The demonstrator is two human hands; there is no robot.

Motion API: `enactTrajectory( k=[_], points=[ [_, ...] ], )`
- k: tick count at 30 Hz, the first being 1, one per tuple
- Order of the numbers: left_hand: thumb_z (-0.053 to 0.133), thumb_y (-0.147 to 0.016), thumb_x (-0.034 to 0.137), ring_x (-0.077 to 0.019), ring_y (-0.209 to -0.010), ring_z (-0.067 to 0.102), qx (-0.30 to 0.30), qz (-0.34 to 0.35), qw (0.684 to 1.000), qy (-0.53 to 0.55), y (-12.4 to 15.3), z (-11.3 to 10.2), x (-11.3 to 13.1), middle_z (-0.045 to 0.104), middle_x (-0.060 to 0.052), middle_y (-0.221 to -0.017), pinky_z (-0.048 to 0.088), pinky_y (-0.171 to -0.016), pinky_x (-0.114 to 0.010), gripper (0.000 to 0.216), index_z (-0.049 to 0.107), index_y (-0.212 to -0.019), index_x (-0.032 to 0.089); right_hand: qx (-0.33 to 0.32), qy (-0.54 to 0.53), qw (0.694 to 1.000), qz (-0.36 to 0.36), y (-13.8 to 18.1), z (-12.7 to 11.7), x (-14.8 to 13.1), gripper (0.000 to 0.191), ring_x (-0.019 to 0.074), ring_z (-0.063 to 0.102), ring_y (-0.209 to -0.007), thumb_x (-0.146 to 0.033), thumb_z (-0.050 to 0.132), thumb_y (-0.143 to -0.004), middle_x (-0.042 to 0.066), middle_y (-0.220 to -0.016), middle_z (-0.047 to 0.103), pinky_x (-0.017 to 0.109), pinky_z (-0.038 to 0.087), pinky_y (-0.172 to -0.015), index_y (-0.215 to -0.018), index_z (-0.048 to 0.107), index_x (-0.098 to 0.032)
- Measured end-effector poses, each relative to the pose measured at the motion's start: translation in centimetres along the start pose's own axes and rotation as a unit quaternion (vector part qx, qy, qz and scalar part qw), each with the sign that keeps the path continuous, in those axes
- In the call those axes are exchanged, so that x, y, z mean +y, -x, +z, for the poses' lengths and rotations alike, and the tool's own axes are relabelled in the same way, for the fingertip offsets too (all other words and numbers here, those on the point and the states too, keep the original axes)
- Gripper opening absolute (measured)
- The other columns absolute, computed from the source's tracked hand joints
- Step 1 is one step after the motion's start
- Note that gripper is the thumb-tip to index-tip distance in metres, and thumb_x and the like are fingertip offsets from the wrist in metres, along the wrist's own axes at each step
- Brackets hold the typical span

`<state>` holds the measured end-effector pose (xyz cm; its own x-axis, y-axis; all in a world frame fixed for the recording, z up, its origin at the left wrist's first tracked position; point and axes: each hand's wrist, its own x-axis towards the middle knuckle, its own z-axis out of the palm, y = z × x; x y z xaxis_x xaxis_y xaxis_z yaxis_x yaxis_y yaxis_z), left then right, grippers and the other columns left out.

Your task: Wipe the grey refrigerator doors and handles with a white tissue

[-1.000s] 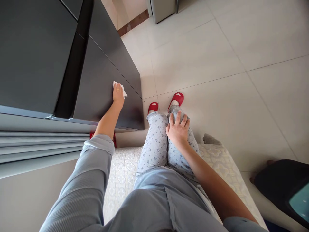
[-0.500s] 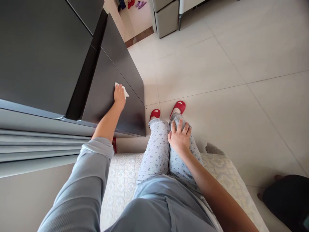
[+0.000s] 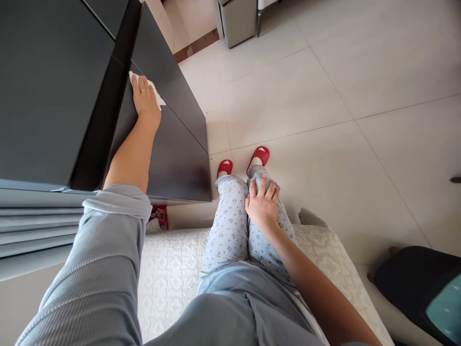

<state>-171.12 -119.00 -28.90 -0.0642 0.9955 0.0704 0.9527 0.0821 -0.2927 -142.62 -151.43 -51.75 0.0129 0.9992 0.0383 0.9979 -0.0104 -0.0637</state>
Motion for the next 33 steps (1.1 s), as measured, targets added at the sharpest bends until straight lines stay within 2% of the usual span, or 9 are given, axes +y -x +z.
enactTrajectory(
  k=[4, 7, 11, 14, 19, 22, 25, 29, 33],
  points=[
    [0.036, -0.110, 0.031, -0.0218, -0.165, -0.012, -0.021, 0.020, 1.000, -0.003, -0.8, 1.9, 0.6, 0.007, -0.022, -0.177, -0.031, -0.124, -0.050, 0.067, 0.022, -0.160, -0.012, -0.006, -0.004, 1.000, 0.004, -0.1, 0.2, 0.0, 0.065, 0.0569, 0.039, -0.148, -0.031, 0.056, -0.100, 0.033, -0.167, 0.033, 0.067, 0.034, -0.116, -0.160, 0.047, -0.009],
    [0.036, -0.111, 0.034, -0.0209, -0.165, -0.008, -0.017, 0.030, 0.999, -0.023, -1.7, 3.9, 0.7, 0.011, -0.021, -0.177, -0.029, -0.125, -0.048, 0.068, 0.026, -0.160, -0.010, -0.009, -0.013, 1.000, 0.002, -0.2, 0.2, -0.1, 0.067, 0.0575, 0.037, -0.149, -0.032, 0.060, -0.099, 0.034, -0.168, 0.031, 0.069, 0.034, -0.115, -0.160, 0.047, -0.009],
    [0.027, -0.113, 0.048, -0.0207, -0.166, -0.001, 0.000, 0.050, 0.999, -0.014, -2.4, 7.9, 1.2, 0.018, -0.018, -0.176, -0.026, -0.126, -0.052, 0.071, 0.032, -0.160, -0.005, -0.013, -0.013, 1.000, 0.000, -0.3, 0.0, -0.2, 0.067, 0.0586, 0.037, -0.149, -0.030, 0.062, -0.098, 0.035, -0.167, 0.030, 0.070, 0.034, -0.115, -0.159, 0.047, -0.008],
    [0.026, -0.112, 0.047, -0.0220, -0.166, 0.002, -0.030, 0.074, 0.996, -0.037, -1.6, 11.4, 2.1, 0.021, -0.020, -0.175, -0.024, -0.128, -0.049, 0.072, 0.035, -0.160, -0.005, -0.015, -0.013, 1.000, 0.001, -0.3, 0.0, -0.2, 0.066, 0.0588, 0.036, -0.149, -0.029, 0.061, -0.098, 0.035, -0.167, 0.030, 0.070, 0.033, -0.116, -0.159, 0.047, -0.008],
    [0.030, -0.109, 0.040, -0.0244, -0.166, 0.008, -0.078, 0.100, 0.992, -0.006, 2.6, 17.7, 4.2, 0.028, -0.020, -0.173, -0.016, -0.130, -0.054, 0.066, 0.036, -0.165, 0.006, -0.016, -0.011, 1.000, 0.004, -0.3, 0.2, -0.2, 0.067, 0.0577, 0.036, -0.149, -0.030, 0.060, -0.097, 0.035, -0.168, 0.030, 0.070, 0.032, -0.116, -0.160, 0.046, -0.010],
    [0.033, -0.106, 0.031, -0.0239, -0.166, 0.010, -0.119, 0.120, 0.985, -0.031, 6.4, 21.0, 5.3, 0.029, -0.020, -0.172, -0.014, -0.131, -0.051, 0.065, 0.036, -0.165, 0.004, -0.014, -0.007, 1.000, 0.004, -0.3, 0.4, -0.2, 0.067, 0.0577, 0.037, -0.150, -0.029, 0.060, -0.098, 0.034, -0.168, 0.030, 0.069, 0.031, -0.117, -0.160, 0.045, -0.010],
    [0.036, -0.102, 0.025, -0.0240, -0.166, 0.008, -0.166, 0.136, 0.976, -0.037, 10.3, 23.3, 6.2, 0.027, -0.020, -0.173, -0.013, -0.133, -0.049, 0.067, 0.036, -0.165, 0.001, -0.011, -0.005, 1.000, 0.000, -0.3, 0.5, -0.1, 0.067, 0.0585, 0.037, -0.149, -0.029, 0.060, -0.098, 0.035, -0.168, 0.030, 0.070, 0.032, -0.116, -0.161, 0.045, -0.010],
    [0.039, -0.097, 0.021, -0.0254, -0.166, 0.012, -0.211, 0.143, 0.967, -0.005, 13.9, 24.6, 6.8, 0.032, -0.022, -0.170, -0.007, -0.135, -0.048, 0.070, 0.040, -0.162, -0.002, -0.009, -0.005, 1.000, 0.000, -0.3, 0.5, -0.1, 0.067, 0.0581, 0.038, -0.149, -0.029, 0.060, -0.098, 0.035, -0.168, 0.031, 0.070, 0.033, -0.115, -0.160, 0.046, -0.009],
    [0.037, -0.097, 0.022, -0.0230, -0.164, 0.021, -0.197, 0.146, 0.969, -0.018, 13.7, 23.3, 6.2, 0.038, -0.018, -0.168, -0.004, -0.136, -0.045, 0.066, 0.047, -0.160, 0.003, -0.020, -0.012, 1.000, -0.001, -0.2, 0.3, -0.1, 0.067, 0.0573, 0.036, -0.150, -0.029, 0.058, -0.099, 0.033, -0.169, 0.031, 0.072, 0.033, -0.115, -0.161, 0.045, -0.009]
  ],
)
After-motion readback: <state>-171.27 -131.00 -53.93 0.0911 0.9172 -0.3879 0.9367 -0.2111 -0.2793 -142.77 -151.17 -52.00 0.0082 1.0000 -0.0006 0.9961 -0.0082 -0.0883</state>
